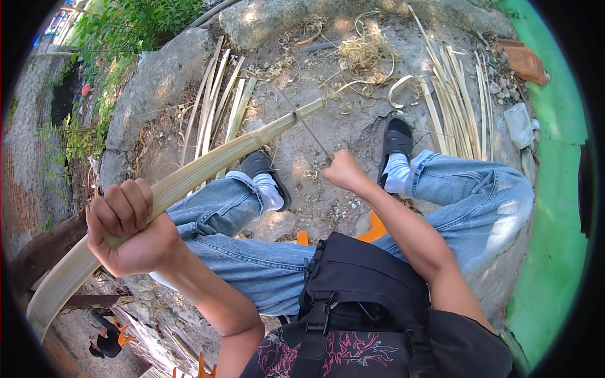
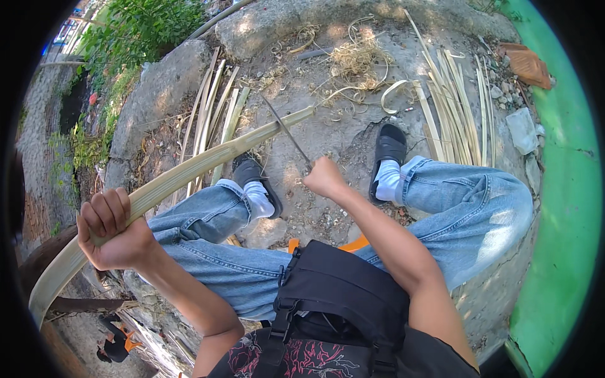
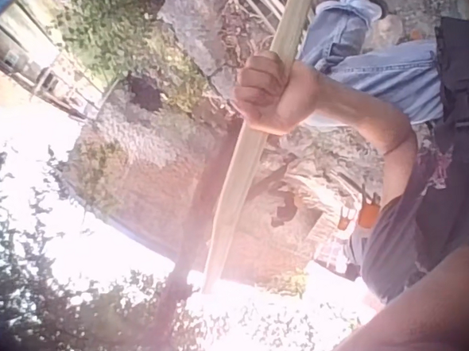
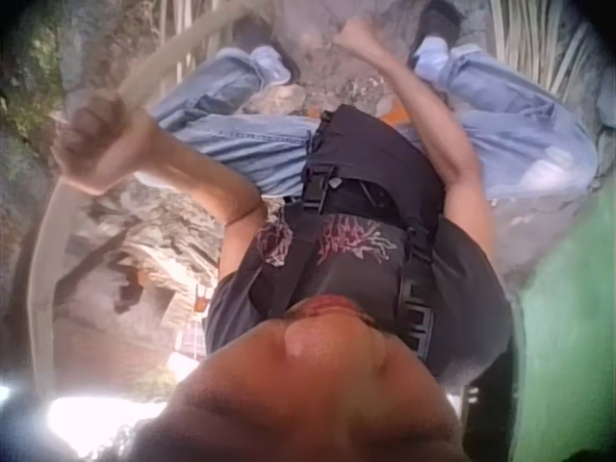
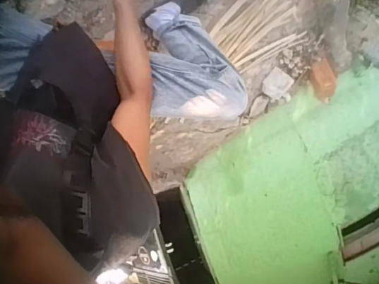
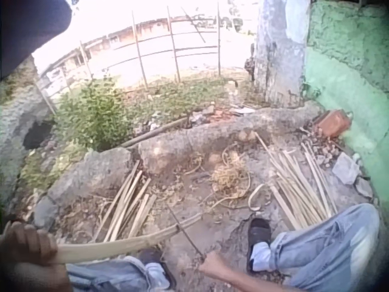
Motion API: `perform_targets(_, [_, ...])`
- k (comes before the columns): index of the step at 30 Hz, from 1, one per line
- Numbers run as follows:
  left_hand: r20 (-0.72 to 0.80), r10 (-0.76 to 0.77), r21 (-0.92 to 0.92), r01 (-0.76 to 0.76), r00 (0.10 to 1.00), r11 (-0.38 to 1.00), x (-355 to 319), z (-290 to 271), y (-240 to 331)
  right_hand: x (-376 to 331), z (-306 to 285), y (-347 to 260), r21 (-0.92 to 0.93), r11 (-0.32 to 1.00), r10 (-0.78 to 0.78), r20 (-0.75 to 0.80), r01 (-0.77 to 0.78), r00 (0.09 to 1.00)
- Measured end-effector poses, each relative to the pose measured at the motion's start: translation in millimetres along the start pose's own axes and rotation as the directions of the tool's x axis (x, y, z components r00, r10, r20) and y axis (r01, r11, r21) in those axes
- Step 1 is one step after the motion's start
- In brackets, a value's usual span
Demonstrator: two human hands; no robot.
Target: The person strips layers from a bamboo pole using a knife. The person holds the pole with one hand while pulling the knife along the surface to create thin strips.
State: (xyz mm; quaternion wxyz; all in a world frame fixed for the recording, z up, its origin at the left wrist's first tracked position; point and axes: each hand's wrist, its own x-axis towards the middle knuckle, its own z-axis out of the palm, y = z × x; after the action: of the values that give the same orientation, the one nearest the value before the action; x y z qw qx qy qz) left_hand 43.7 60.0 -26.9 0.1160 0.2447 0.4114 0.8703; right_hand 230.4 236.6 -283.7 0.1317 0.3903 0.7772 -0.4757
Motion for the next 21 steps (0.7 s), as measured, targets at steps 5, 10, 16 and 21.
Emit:
perform_targets(5, [0.207, -0.046, -0.032, 0.054, 0.977, 0.998, -2, -1, 6, -17, -1, -29, 0.244, 0.95, -0.21, 0.036, 0.195, 0.977])
perform_targets(10, [0.188, -0.078, -0.041, 0.087, 0.979, 0.995, 3, 0, 2, 15, 0, 27, 0.121, 0.992, 0.02, 0.002, -0.02, 1.0])
perform_targets(16, [0.123, -0.036, -0.009, 0.038, 0.992, 0.999, 5, -1, 5, -5, 12, -16, 0.247, 0.93, -0.275, -0.025, 0.272, 0.961])
perform_targets(21, [0.033, -0.044, -0.021, 0.045, 0.998, 0.999, 8, -8, 3, 21, 11, 47, 0.057, 0.993, 0.107, 0.005, -0.107, 0.994])
